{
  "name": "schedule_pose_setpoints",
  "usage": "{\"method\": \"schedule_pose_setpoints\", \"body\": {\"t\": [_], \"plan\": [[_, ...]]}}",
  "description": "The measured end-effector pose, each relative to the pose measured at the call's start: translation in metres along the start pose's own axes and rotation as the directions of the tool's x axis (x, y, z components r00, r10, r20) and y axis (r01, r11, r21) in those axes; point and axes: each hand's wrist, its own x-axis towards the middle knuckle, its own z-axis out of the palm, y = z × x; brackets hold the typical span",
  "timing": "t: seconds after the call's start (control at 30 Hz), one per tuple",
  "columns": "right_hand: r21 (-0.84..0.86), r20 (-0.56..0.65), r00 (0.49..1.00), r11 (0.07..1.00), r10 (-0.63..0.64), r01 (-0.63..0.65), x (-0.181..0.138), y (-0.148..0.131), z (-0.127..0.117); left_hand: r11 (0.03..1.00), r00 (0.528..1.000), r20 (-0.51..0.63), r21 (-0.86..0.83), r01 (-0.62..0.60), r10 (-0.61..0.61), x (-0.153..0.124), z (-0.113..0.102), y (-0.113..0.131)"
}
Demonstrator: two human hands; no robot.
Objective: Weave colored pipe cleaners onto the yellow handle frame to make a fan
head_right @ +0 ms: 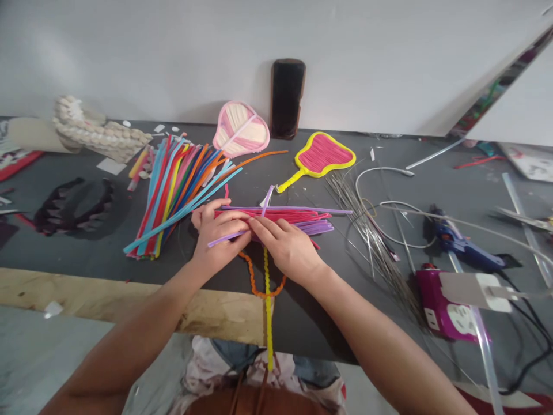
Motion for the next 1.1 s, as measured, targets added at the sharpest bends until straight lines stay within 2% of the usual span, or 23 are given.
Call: {"method": "schedule_pose_setpoints", "body": {"t": [0.2, 0.4, 0.5, 0.67, 0.8, 0.87, 0.93, 1.03, 1.1], "plan": [[-0.037, -0.051, 0.999, 0.999, 0.001, -0.003, 0.001, 0.002, -0.004, 0.997, 0.997, -0.042, 0.04, -0.062, 0.064, -0.003, -0.003, 0.001], [-0.058, -0.071, 0.997, 0.998, 0.011, -0.015, 0.002, 0.005, -0.011, 0.989, 0.989, -0.024, -0.002, -0.148, 0.148, -0.004, -0.002, 0.004], [-0.105, -0.088, 0.996, 0.994, 0.015, -0.024, 0.002, 0.005, -0.012, 0.988, 0.988, -0.016, -0.017, -0.151, 0.151, -0.003, -0.001, 0.005], [-0.104, -0.167, 0.986, 0.994, 0.018, -0.035, 0.001, 0.003, -0.019, 0.991, 0.988, 0.095, 0.04, -0.13, 0.125, -0.002, -0.002, 0.005], [-0.054, -0.222, 0.97, 0.992, 0.1, -0.115, -0.006, 0.001, -0.028, 0.984, 0.982, 0.138, 0.101, -0.147, 0.132, -0.004, -0.006, 0.005], [0.016, -0.189, 0.97, 0.988, 0.151, -0.151, -0.012, -0.001, -0.029, 0.98, 0.977, 0.151, 0.109, -0.168, 0.151, -0.005, -0.007, 0.006], [0.104, -0.099, 0.978, 0.979, 0.184, -0.174, -0.016, -0.001, -0.028, 0.975, 0.971, 0.163, 0.112, -0.194, 0.175, -0.008, -0.008, 0.008], [0.233, 0.06, 0.983, 0.955, 0.176, -0.185, -0.02, 0.0, -0.028, 0.961, 0.963, 0.167, 0.143, -0.237, 0.212, -0.011, -0.009, 0.014], [0.3, 0.106, 0.981, 0.936, 0.161, -0.186, -0.02, 0.0, -0.029, 0.954, 0.966, 0.151, 0.184, -0.236, 0.21, -0.013, -0.012, 0.018]]}}
